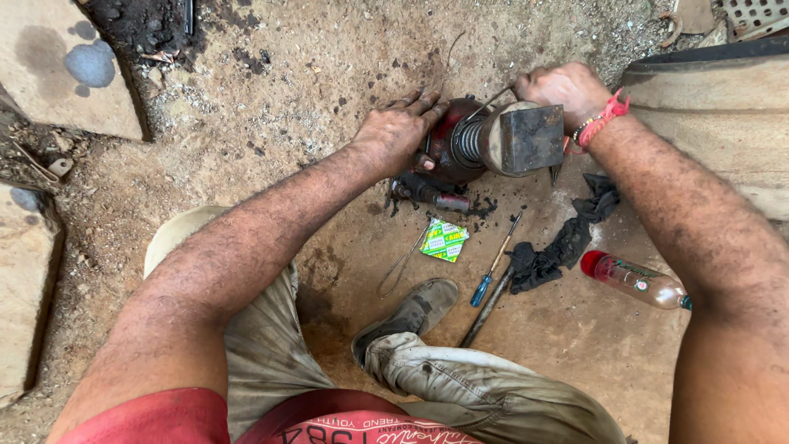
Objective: The person applies a dark substance to a cylindrical mechanical part using a brush, then inserts and adjusts a metal spring and a square metal block. The person repeatedly manipulates the spring and block by hand, rotating and pressing them into place.
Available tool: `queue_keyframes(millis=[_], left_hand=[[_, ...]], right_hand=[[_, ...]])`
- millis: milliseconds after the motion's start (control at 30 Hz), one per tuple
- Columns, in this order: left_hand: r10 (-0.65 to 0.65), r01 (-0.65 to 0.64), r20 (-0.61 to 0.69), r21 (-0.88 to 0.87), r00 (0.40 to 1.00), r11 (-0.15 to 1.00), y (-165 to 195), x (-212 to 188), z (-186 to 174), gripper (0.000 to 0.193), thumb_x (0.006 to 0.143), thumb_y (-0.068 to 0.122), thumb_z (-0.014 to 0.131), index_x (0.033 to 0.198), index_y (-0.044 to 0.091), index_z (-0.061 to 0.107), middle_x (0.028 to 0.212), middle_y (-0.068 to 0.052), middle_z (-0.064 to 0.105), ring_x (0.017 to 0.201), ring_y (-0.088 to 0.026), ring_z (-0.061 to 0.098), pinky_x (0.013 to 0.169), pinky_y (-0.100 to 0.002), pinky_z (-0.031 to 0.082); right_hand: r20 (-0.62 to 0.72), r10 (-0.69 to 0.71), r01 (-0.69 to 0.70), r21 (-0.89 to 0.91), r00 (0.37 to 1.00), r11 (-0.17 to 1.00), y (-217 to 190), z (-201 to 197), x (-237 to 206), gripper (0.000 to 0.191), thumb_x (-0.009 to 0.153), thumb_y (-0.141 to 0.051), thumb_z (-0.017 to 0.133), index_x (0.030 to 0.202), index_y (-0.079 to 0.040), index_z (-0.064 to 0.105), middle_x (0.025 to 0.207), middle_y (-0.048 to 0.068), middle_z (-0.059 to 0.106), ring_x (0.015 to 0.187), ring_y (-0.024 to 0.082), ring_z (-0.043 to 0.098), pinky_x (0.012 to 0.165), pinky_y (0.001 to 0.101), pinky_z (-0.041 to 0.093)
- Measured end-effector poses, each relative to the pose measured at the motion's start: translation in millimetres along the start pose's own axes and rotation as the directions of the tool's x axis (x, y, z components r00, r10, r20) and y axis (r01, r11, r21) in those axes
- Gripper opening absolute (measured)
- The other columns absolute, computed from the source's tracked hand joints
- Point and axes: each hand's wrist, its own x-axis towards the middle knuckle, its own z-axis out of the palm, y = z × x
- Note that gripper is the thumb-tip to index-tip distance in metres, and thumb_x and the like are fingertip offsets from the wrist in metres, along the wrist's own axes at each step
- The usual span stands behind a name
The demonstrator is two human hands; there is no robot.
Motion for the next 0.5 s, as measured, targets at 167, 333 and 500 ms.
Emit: queue_keyframes(millis=[167,333,500], left_hand=[[0.002,-0.002,0.002,-0.002,1.000,1.000,-2.1,-2.2,-0.3,0.106,0.076,0.052,0.084,0.158,0.018,0.027,0.165,-0.006,0.026,0.152,-0.027,0.026,0.114,-0.049,0.039],[0.029,-0.028,-0.033,0.032,0.999,0.999,-2.6,-4.4,0.1,0.106,0.076,0.053,0.084,0.158,0.017,0.029,0.165,-0.006,0.029,0.152,-0.028,0.028,0.117,-0.046,0.038],[0.032,-0.032,0.001,0.116,0.999,0.993,-1.3,-2.5,0.5,0.110,0.075,0.058,0.082,0.159,0.016,0.024,0.166,-0.007,0.023,0.150,-0.029,0.026,0.114,-0.053,0.036]], right_hand=[[-0.054,0.145,-0.123,0.295,0.988,0.948,-10.1,21.4,-24.8,0.028,0.087,-0.021,0.066,0.111,-0.009,0.070,0.087,0.015,0.074,0.081,0.030,0.075,0.067,0.0448,0.061],[0.116,0.280,-0.302,0.269,0.953,0.915,-50.7,39.8,-83.0,0.016,0.088,-0.019,0.067,0.076,-0.012,0.074,0.080,0.013,0.073,0.074,0.027,0.073,0.065,0.0426,0.060],[0.119,0.535,-0.497,0.576,0.836,0.649,-96.0,31.7,-103.9,0.021,0.090,-0.024,0.073,0.077,-0.007,0.074,0.070,0.017,0.070,0.062,0.034,0.069,0.059,0.0475,0.056]])
